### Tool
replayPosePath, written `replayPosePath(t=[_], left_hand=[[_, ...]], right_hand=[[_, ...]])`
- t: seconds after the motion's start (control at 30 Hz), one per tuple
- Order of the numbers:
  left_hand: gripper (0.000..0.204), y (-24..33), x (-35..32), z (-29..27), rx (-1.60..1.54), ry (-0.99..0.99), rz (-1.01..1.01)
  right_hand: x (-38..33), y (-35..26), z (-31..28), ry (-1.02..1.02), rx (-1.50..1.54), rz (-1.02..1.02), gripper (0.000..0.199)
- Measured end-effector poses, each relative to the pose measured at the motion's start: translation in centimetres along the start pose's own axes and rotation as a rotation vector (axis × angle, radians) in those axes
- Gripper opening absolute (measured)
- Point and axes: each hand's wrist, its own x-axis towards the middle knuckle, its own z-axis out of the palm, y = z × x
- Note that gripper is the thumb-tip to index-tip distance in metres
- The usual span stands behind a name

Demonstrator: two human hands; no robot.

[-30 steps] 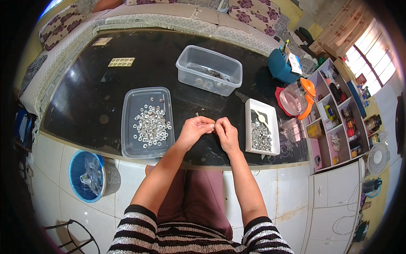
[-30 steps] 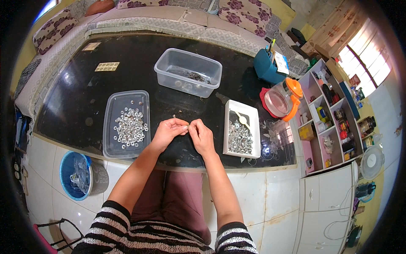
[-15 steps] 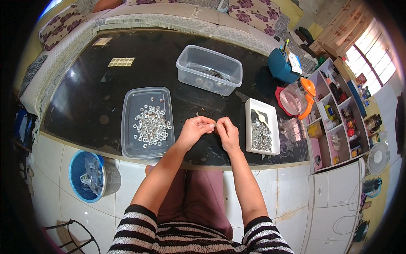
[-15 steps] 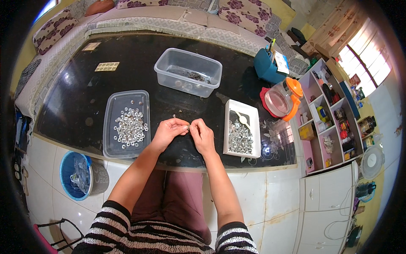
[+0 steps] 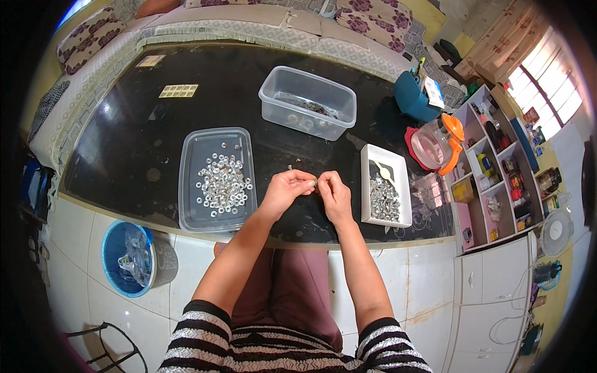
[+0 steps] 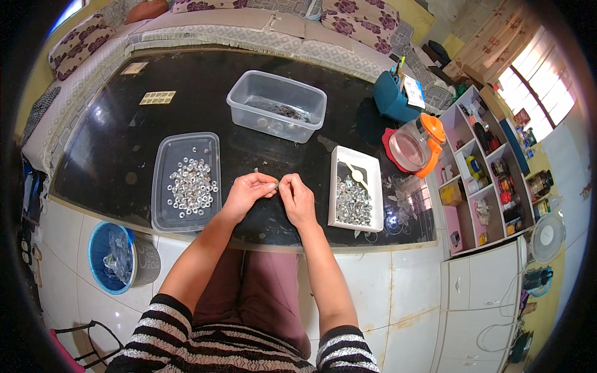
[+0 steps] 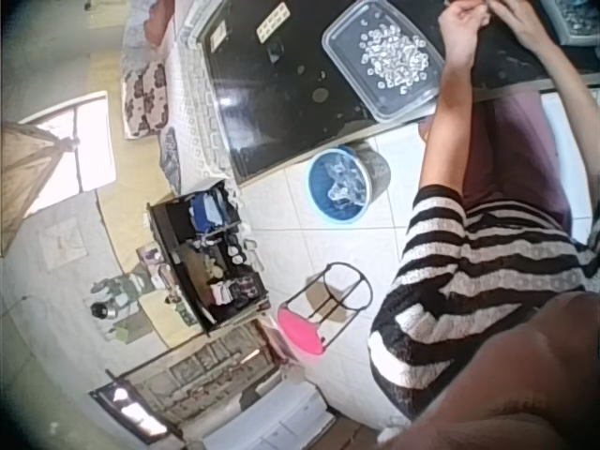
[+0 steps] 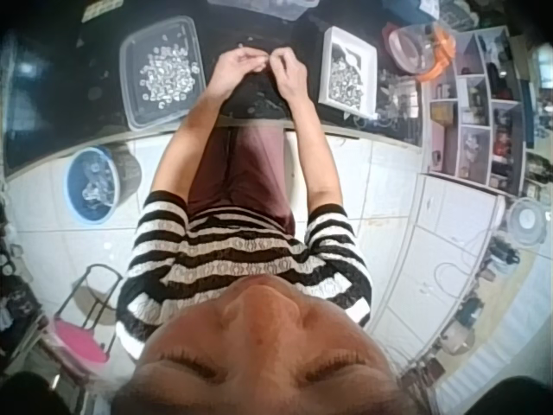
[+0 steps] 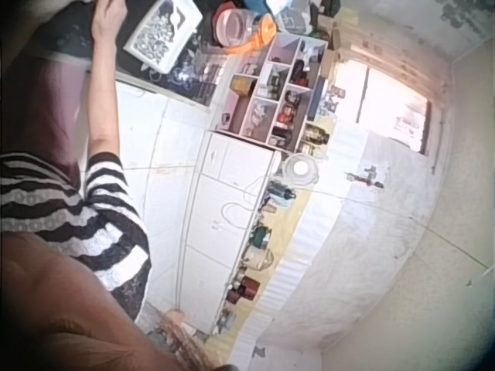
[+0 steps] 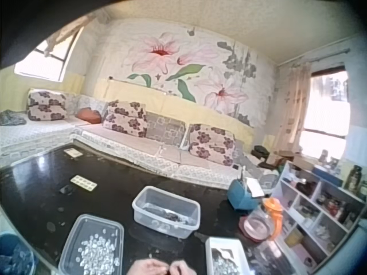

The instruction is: The person assembles small metal and plastic components by hand. They pick up circular metal washers and small plastic pins from separate containers on a table and join them together before placing the assembled units into another plastic tray.

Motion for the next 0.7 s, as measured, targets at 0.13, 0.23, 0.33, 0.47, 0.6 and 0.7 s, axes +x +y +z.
replayPosePath(t=[0.13,0.23,0.33,0.47,0.6,0.7], left_hand=[[0.013,-0.02,0.03,-0.06,-0.031,-0.005,0.001],[0.013,0.03,0.0,-0.08,-0.015,-0.007,0.009],[0.013,0.0,-0.01,-0.08,0.006,-0.023,0.023],[0.012,0.22,-0.18,0.13,-0.031,-0.06,0.013],[0.013,0.13,-0.02,0.04,-0.027,-0.032,0.014],[0.013,0.23,-0.05,0.03,-0.004,0.02,0.002]], right_hand=[[-0.06,-0.33,-0.04,-0.005,-0.104,-0.059,0.011],[-0.09,-0.33,0.13,0.002,-0.141,-0.077,0.01],[-0.07,0.08,0.16,-0.021,-0.161,-0.095,0.011],[-0.02,-0.22,-0.37,-0.16,0.016,0.174,0.012],[-0.05,-0.08,-0.01,-0.05,0.03,0.034,0.011],[-0.07,-0.51,-0.02,-0.014,-0.043,-0.03,0.011]])
